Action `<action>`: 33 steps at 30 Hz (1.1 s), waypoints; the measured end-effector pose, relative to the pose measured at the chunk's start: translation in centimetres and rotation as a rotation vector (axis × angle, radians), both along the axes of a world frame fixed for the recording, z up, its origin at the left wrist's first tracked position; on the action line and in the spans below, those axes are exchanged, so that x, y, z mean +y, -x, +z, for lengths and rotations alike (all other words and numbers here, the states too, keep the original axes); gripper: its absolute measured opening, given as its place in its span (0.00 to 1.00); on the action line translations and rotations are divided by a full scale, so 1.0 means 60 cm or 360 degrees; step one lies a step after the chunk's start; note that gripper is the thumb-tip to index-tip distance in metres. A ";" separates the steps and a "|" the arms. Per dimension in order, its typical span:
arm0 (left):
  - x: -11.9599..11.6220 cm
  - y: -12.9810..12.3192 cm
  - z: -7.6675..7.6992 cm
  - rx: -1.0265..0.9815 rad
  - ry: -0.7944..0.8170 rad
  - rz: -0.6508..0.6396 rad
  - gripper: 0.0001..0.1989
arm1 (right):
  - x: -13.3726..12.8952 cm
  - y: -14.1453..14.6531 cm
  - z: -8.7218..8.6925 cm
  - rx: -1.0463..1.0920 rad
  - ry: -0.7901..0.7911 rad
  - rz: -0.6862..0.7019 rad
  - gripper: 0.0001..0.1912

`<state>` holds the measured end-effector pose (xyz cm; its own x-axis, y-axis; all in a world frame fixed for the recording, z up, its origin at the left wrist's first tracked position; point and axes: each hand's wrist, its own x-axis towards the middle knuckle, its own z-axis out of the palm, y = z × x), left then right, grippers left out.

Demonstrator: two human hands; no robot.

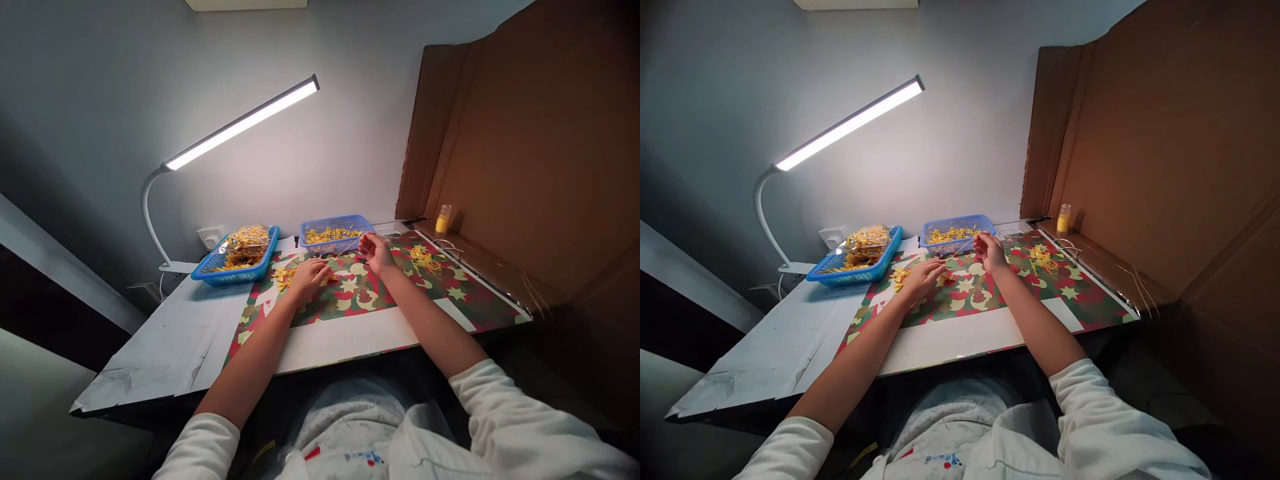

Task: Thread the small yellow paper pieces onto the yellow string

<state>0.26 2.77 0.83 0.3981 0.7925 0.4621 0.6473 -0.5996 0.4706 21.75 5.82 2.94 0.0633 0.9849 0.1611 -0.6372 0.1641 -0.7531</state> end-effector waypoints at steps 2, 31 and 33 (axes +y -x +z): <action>0.003 0.003 -0.002 0.0134 -0.0078 -0.0010 0.19 | 0.004 -0.006 0.003 0.0079 0.0079 -0.0060 0.07; -0.021 0.010 0.033 0.0239 -0.0032 0.0622 0.10 | 0.001 -0.015 0.010 0.0379 0.0460 0.0047 0.10; -0.021 0.010 0.033 0.0213 -0.0046 0.0631 0.11 | 0.003 -0.015 0.007 0.0364 0.0503 0.0002 0.09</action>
<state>-0.35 1.48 2.79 0.1229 0.8837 0.4516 0.8849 -0.3035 0.3532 22.66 6.03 3.37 0.0610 0.9839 -0.1682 -0.7947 -0.0541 -0.6046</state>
